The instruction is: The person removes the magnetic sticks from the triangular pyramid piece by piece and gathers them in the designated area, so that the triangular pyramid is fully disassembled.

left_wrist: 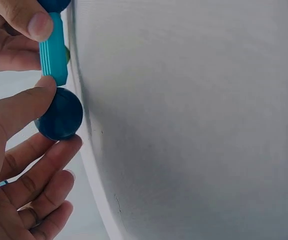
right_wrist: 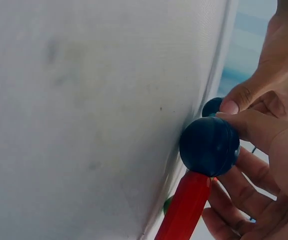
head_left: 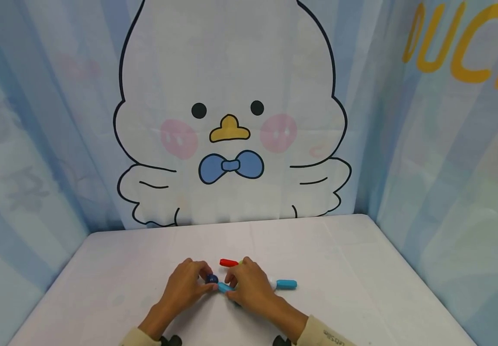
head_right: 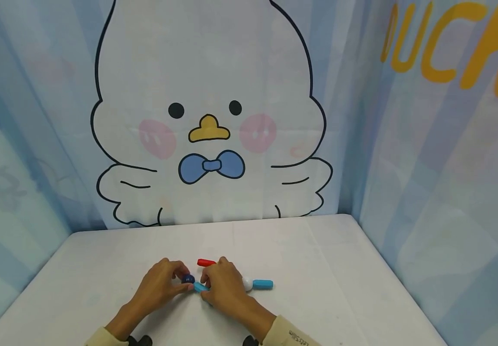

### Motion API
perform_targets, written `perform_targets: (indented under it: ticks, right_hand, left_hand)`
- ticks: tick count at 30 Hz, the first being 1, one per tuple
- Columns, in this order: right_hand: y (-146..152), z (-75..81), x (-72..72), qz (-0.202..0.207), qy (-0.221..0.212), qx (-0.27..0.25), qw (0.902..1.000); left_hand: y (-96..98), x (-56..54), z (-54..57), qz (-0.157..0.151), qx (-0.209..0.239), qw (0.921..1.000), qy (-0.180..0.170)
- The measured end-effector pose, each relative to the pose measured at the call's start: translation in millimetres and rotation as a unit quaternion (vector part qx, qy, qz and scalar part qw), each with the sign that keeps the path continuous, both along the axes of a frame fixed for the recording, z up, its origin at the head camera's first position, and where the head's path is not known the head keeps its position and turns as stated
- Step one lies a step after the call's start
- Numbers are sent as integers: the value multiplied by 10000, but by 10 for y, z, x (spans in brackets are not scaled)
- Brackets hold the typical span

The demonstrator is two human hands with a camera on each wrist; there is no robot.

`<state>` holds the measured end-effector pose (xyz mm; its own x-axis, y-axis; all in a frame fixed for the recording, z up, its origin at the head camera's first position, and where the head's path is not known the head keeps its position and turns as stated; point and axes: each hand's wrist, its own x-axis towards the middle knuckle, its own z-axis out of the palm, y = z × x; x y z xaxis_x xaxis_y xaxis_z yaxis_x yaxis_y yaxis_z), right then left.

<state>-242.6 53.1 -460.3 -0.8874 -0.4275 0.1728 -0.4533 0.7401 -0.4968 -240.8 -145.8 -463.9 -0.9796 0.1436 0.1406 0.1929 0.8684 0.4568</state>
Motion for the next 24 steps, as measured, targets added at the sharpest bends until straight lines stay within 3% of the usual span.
perform_targets:
  ticks: [9, 16, 24]
  right_hand:
    - [17, -3, -7, -20, -107, -116, 9999]
    - [23, -12, 4, -15, -43, -198, 9998]
    - [26, -18, 3, 23, 1, -245, 9997]
  left_hand:
    - [-86, 27, 51, 297, -66, 9995, 68]
    - [-434, -54, 96, 539, 29, 9985, 134]
    - [-895, -216, 152, 691, 451, 9966, 14]
